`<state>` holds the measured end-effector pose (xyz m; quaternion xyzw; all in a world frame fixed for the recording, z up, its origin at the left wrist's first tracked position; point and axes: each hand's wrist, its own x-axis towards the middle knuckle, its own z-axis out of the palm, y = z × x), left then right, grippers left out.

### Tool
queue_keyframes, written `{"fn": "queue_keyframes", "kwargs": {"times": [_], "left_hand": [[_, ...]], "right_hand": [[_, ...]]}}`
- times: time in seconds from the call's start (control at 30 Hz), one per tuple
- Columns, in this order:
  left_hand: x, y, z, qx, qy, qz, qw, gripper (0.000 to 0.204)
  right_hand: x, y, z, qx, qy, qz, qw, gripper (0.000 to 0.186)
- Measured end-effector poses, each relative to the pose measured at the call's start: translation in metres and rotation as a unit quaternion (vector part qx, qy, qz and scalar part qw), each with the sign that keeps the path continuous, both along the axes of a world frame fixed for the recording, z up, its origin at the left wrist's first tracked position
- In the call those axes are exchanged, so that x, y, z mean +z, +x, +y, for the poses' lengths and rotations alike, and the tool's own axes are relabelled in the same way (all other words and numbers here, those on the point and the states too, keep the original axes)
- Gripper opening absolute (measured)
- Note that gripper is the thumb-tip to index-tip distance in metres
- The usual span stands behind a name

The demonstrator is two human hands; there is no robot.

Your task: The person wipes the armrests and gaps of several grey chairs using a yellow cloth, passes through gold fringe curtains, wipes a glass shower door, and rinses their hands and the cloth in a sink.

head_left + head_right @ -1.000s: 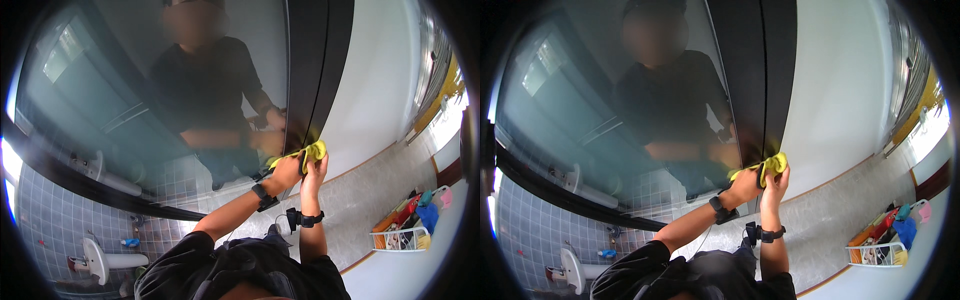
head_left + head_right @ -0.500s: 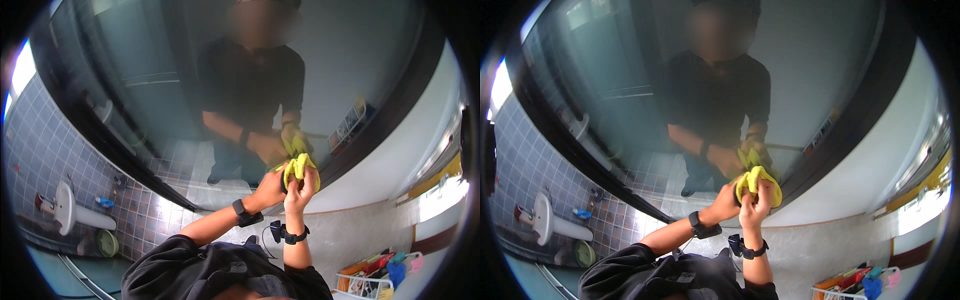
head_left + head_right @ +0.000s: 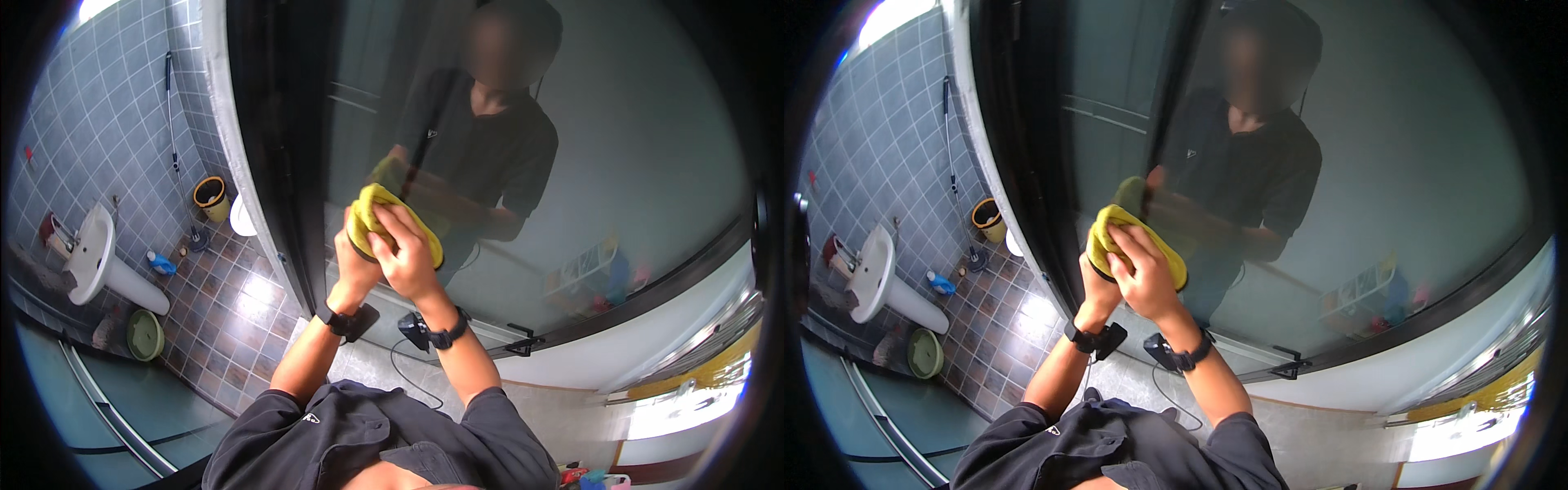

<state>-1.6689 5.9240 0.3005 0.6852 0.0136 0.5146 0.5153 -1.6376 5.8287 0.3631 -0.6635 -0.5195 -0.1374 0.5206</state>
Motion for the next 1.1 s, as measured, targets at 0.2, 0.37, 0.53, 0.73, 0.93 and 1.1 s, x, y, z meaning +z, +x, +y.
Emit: {"fn": "queue_keyframes", "kwargs": {"times": [0.2, 0.37, 0.53, 0.73, 0.93, 1.1], "left_hand": [[-0.050, -0.009, 0.059, -0.025, -0.179, -0.048, 0.982, 0.032], [-0.092, -0.010, 0.067, -0.050, -0.256, -0.014, 0.965, 0.033], [-0.128, -0.015, 0.062, -0.011, -0.243, 0.010, 0.970, 0.032], [-0.055, -0.026, 0.084, 0.074, -0.095, 0.068, 0.990, 0.036], [-0.057, -0.013, 0.082, 0.154, 0.021, 0.002, 0.988, 0.039], [-0.156, -0.033, 0.062, 0.051, -0.244, 0.166, 0.954, 0.045]], "right_hand": [[-0.043, -0.002, 0.086, 0.074, -0.065, -0.011, 0.995, 0.036], [-0.078, -0.005, 0.100, 0.071, -0.119, -0.013, 0.990, 0.044], [-0.116, -0.008, 0.098, 0.066, -0.190, 0.033, 0.979, 0.042], [-0.042, -0.027, 0.112, -0.059, -0.032, -0.091, 0.994, 0.035], [-0.041, -0.011, 0.122, -0.047, -0.025, -0.169, 0.984, 0.036], [-0.143, -0.008, 0.118, 0.001, -0.141, -0.108, 0.984, 0.037]]}}
